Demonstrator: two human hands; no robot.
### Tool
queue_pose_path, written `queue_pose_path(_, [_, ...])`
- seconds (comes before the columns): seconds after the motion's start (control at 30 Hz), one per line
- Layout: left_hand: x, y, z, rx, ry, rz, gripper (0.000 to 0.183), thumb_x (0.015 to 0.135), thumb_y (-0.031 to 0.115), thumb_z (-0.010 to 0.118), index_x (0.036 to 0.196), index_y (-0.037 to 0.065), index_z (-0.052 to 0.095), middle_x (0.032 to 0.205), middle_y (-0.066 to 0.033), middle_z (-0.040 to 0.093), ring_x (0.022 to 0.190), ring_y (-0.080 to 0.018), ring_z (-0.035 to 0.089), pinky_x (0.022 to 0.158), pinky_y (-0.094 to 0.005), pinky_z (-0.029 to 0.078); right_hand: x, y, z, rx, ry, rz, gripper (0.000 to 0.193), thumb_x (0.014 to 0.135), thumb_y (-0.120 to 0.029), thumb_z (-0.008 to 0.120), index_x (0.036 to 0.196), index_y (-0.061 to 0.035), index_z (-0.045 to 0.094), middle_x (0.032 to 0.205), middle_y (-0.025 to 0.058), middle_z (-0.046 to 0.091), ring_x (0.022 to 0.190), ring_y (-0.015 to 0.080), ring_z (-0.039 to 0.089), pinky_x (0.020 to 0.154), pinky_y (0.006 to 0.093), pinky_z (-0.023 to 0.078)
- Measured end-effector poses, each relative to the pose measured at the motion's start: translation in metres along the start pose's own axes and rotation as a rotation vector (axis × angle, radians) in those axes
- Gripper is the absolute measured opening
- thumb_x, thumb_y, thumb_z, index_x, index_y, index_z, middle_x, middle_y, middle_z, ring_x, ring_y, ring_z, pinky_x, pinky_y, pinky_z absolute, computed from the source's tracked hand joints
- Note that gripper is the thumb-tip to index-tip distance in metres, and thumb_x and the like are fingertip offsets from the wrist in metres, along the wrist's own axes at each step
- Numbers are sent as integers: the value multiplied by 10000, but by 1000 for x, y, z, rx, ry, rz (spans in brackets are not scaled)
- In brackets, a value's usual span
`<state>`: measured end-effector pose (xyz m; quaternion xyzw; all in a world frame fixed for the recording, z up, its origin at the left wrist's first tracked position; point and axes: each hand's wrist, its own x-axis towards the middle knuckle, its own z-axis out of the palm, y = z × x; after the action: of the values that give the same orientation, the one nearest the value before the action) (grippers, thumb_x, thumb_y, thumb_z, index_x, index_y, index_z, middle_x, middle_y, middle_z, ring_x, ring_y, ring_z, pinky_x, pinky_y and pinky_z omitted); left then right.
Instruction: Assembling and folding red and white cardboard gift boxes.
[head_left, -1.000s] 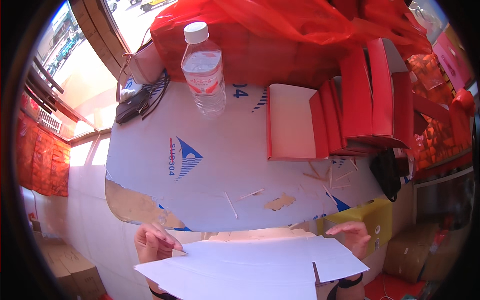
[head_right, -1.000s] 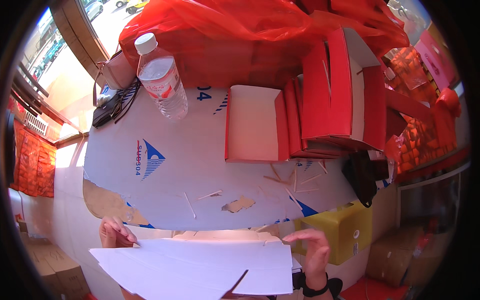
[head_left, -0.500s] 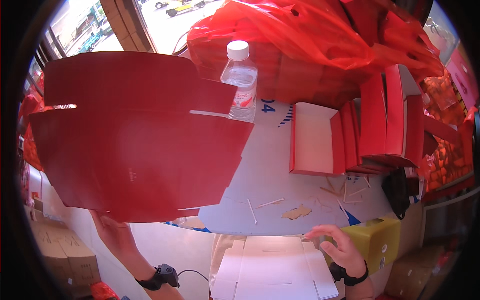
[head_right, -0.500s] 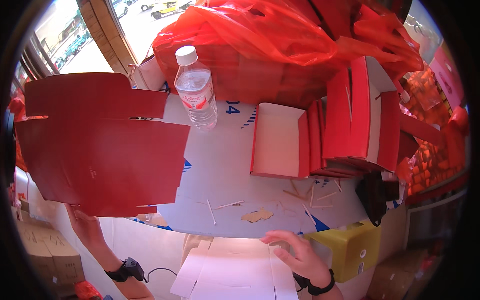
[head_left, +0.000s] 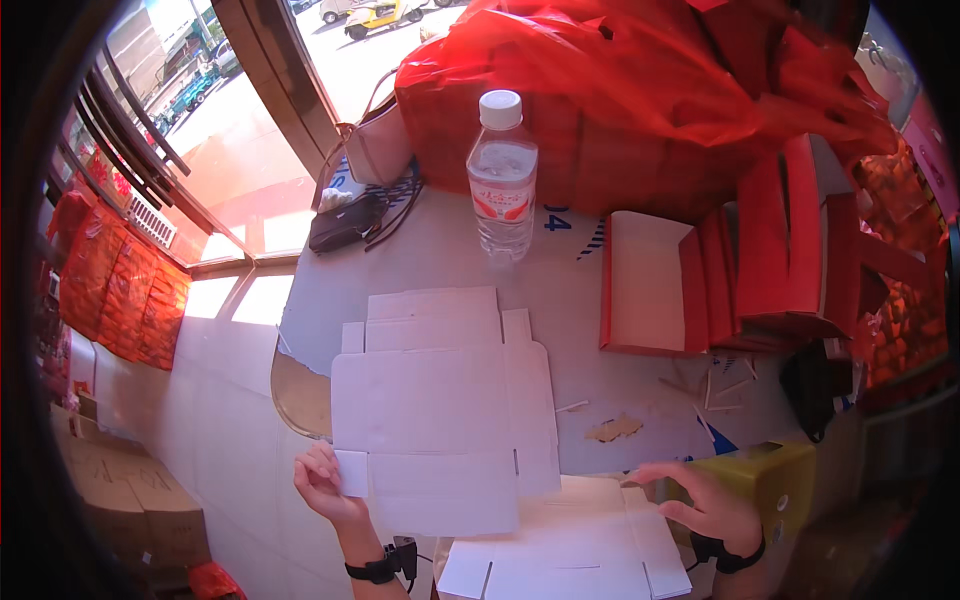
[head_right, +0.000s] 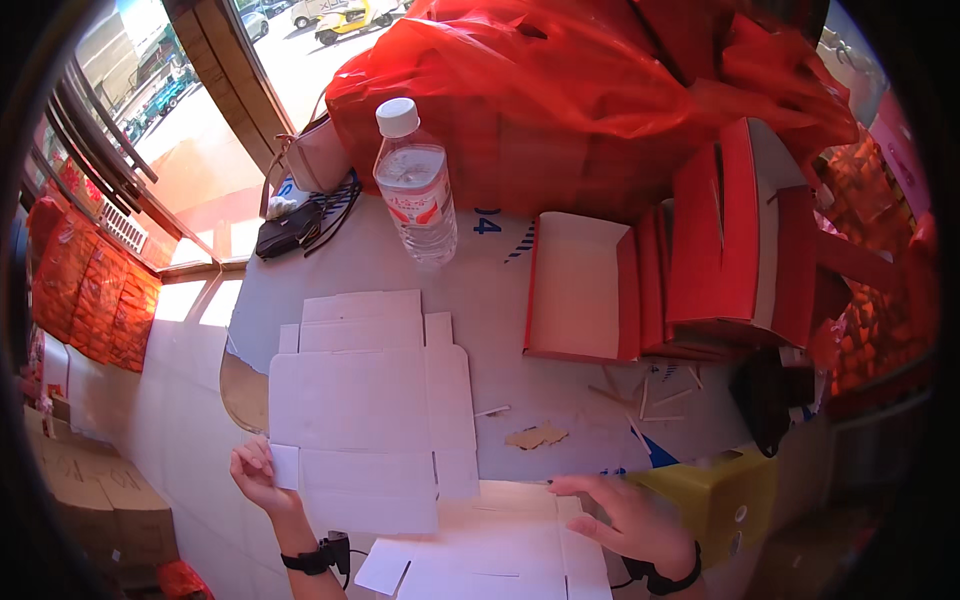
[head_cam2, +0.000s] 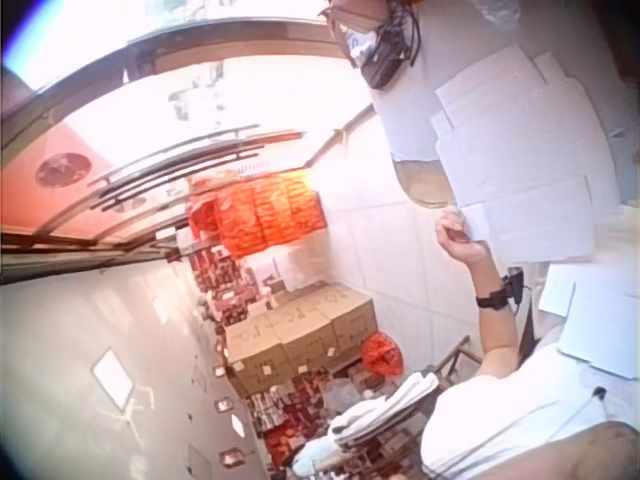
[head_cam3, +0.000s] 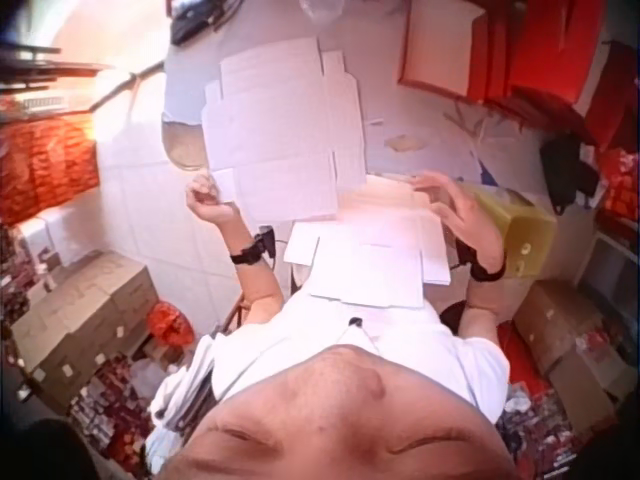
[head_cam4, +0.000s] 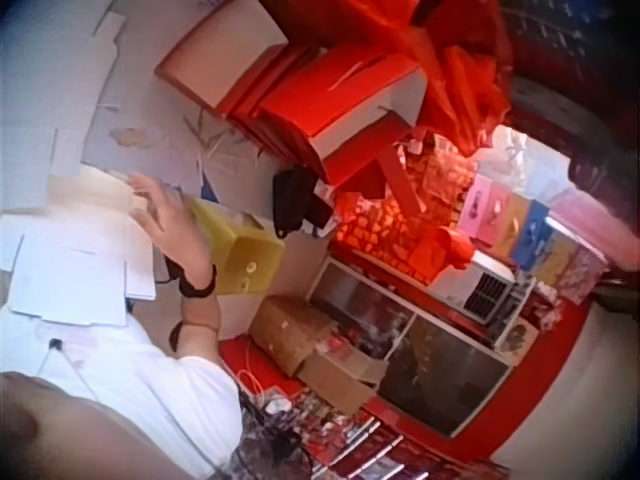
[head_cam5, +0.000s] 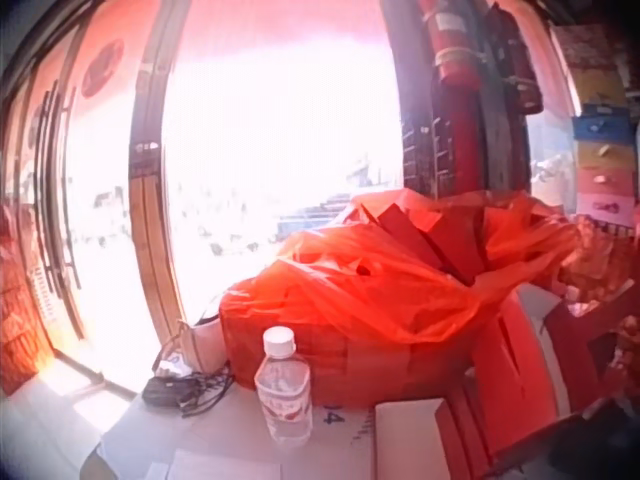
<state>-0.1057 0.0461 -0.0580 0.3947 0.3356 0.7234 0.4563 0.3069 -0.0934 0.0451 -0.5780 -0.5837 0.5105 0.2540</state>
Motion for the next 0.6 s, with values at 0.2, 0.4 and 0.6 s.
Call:
queue_pose_path(0.2, [-3,17,-13,809,11,-58,207,972,212,465,907,35,550,832,-37,503,816,-130,493,802,-277,399,-22,-33,-42,139,165,-28,454,888,-190,633,1288,-52,468,1200,118,612,1127,309,571,1000,392,409])
queue_pose_path(0.4, [-6,30,-13,800,-158,-283,309,871,40,520,1169,6,591,976,-92,621,949,-193,582,885,-325,444,62,-22,5,-596,-57,-365,568,831,-163,661,1340,-52,436,1428,96,437,1290,283,446,1066,414,358])
queue_pose_path(0.6, [-15,40,-1,1063,-544,-153,423,657,-60,652,1075,1,677,1002,-164,669,988,-296,612,907,-363,458,95,7,29,-1073,-159,-410,641,827,-104,604,1417,-72,357,1521,59,311,1392,254,322,1145,389,253])
